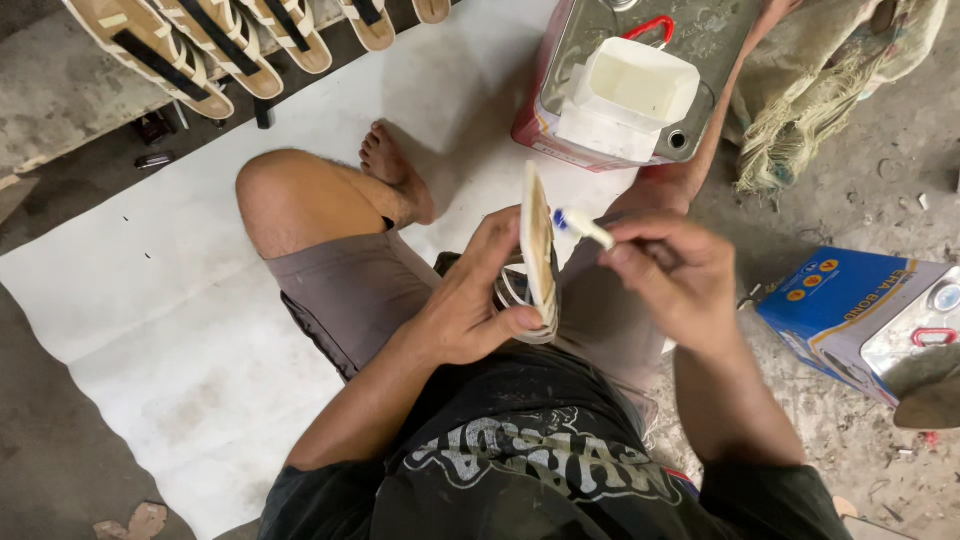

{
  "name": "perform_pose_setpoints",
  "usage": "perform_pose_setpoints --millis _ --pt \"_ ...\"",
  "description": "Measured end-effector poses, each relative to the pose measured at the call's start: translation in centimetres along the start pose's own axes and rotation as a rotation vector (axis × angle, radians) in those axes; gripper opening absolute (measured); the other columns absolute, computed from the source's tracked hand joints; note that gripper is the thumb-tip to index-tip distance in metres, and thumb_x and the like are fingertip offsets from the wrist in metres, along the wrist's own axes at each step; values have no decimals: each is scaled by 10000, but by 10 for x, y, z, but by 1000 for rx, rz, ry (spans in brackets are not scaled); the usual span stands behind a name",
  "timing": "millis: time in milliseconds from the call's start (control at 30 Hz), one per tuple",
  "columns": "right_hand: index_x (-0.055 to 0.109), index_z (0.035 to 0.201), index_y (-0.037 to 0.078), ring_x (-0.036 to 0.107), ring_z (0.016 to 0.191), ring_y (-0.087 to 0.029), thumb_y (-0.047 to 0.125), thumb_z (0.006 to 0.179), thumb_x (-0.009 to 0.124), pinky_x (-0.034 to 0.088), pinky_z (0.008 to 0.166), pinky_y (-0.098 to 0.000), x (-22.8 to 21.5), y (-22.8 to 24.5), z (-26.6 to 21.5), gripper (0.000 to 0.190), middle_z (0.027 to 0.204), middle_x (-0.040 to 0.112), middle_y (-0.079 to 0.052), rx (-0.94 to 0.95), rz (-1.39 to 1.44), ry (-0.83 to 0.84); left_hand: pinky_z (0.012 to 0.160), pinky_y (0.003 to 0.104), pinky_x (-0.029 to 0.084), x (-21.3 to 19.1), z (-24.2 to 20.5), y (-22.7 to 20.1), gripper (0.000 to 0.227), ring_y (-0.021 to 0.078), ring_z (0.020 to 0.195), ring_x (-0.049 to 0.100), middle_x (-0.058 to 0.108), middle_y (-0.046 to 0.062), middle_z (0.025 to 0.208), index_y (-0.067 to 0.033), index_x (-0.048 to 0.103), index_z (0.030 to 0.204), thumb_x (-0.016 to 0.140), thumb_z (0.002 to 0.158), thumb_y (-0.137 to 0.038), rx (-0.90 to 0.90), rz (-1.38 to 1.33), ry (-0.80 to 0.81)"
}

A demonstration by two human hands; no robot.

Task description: The person sits on the floor and applies a white adhesive to the sole of a beige sandal using a toothbrush. They repeatedly dip the brush into a container and spread the glue along the sole, then place the sandal on a nearby rack.

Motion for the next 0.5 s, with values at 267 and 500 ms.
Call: perform_pose_setpoints --millis 267,500 --pt "651 1186 -33 566 787 -73 -9 1045 692 440 714 -187 18 -5 -6 148 959 684 -71 -113 -120 -93 1085 432 545 0 5 -23 804 402 1435 495 338 237 1589 -362 115 1681 627 1083 -530 15 58 23" --pt "649 1156 -12 646 937 -138 -30 1020 692 511 846 -239 21 5 -14 144 1115 693 -120 -267 -204 -40 1053 410 565 -1 4 -28 815 329 1323 590 385 227 1567 -314 143 1704 585 1075 -583 -73 50 10"
Point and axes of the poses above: each hand's wrist, its own z-axis towards the middle knuckle, its own x-axis out of the palm, y = z × x, the point moved 3 cm from there along z, towards the middle knuckle
